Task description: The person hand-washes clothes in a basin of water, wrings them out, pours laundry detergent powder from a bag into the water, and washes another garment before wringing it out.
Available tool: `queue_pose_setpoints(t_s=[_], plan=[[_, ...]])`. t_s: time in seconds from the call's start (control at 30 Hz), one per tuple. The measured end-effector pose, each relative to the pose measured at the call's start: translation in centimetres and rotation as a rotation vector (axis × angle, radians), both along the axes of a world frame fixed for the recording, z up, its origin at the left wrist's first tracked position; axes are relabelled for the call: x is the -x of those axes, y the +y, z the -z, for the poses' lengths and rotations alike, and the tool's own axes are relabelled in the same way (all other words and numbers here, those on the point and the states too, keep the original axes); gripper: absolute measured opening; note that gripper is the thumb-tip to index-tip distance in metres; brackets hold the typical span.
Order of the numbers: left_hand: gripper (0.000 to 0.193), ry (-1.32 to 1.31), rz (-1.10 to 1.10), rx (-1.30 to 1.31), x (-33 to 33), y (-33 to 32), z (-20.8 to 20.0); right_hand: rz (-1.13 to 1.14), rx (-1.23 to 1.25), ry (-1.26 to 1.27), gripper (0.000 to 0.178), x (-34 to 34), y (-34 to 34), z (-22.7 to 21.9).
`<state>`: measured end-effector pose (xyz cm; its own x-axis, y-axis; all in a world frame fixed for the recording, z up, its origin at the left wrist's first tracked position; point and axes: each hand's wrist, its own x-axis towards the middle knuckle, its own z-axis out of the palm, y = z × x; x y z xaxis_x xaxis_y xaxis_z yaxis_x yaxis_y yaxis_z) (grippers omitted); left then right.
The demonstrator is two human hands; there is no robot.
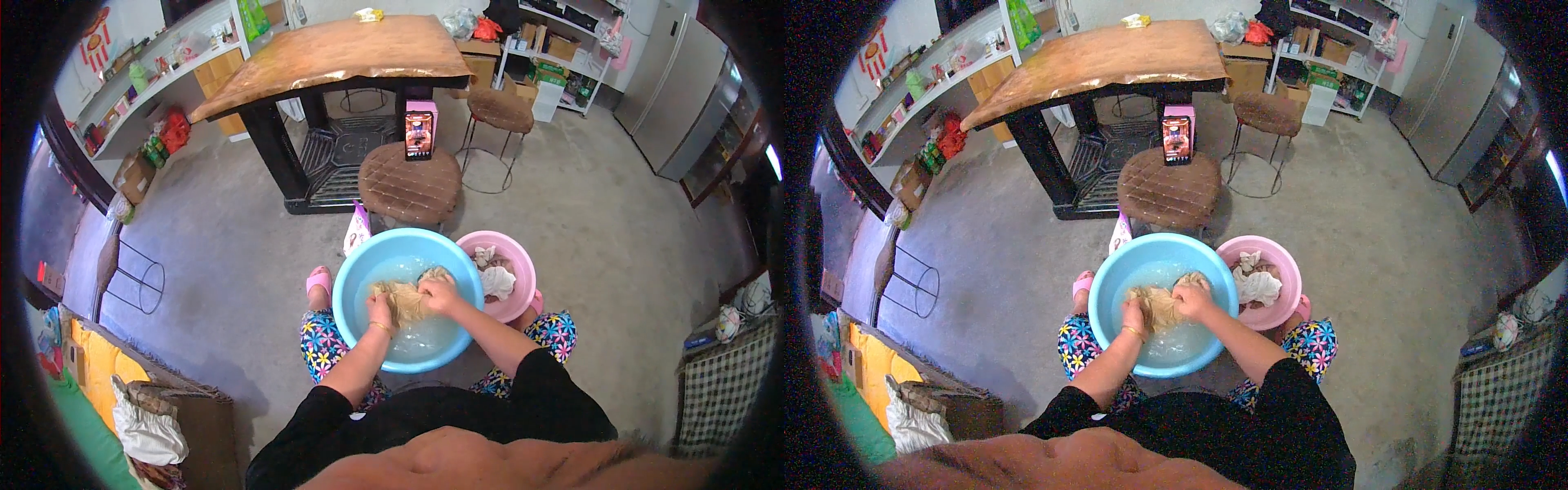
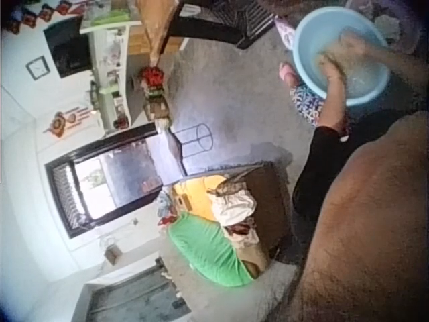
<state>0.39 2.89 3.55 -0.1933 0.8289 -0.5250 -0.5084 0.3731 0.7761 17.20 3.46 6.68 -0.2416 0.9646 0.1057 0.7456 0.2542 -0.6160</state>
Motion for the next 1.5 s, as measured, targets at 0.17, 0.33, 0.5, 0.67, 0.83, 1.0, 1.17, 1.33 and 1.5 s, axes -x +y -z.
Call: queue_pose_setpoints(t_s=[0.17,0.33,0.5,0.67,0.83,1.0,1.17,1.33,1.5], plan=[[0.031,-0.02,0.122,-0.011,0.7,0.4,1.0,-0.201,-0.258,-0.028,0.014,2.0,-1.8,-2.6],[0.034,-0.086,0.264,-0.049,0.6,1.2,2.7,-0.109,0.138,-0.303,0.037,5.1,-2.5,-3.1],[0.032,-0.186,0.058,0.078,1.1,0.6,1.9,-0.138,0.119,-0.342,0.038,7.6,-1.6,-2.5],[0.033,0.098,0.074,0.159,-0.5,-0.4,-3.5,-0.11,0.243,-0.367,0.038,7.5,0.4,-0.8],[0.037,0.04,0.03,0.118,-0.8,0.0,-1.8,-0.05,0.415,-0.448,0.028,7.8,3.3,0.2],[0.033,-0.105,0.055,0.06,0.1,0.4,1.1,0.086,0.325,-0.287,0.027,7.8,3.2,-0.4],[0.043,-0.377,0.198,0.075,-0.5,-0.2,-3.1,0.202,0.255,0.05,0.03,4.4,3.1,1.0],[0.045,-0.543,0.331,-0.021,-0.6,-0.6,-3.6,0.045,0.258,0.59,0.026,0.9,1.6,1.3],[0.035,0.531,0.457,-0.28,0.8,0.1,2.4,0.056,-0.013,-0.024,0.023,0.8,0.2,-0.3]])
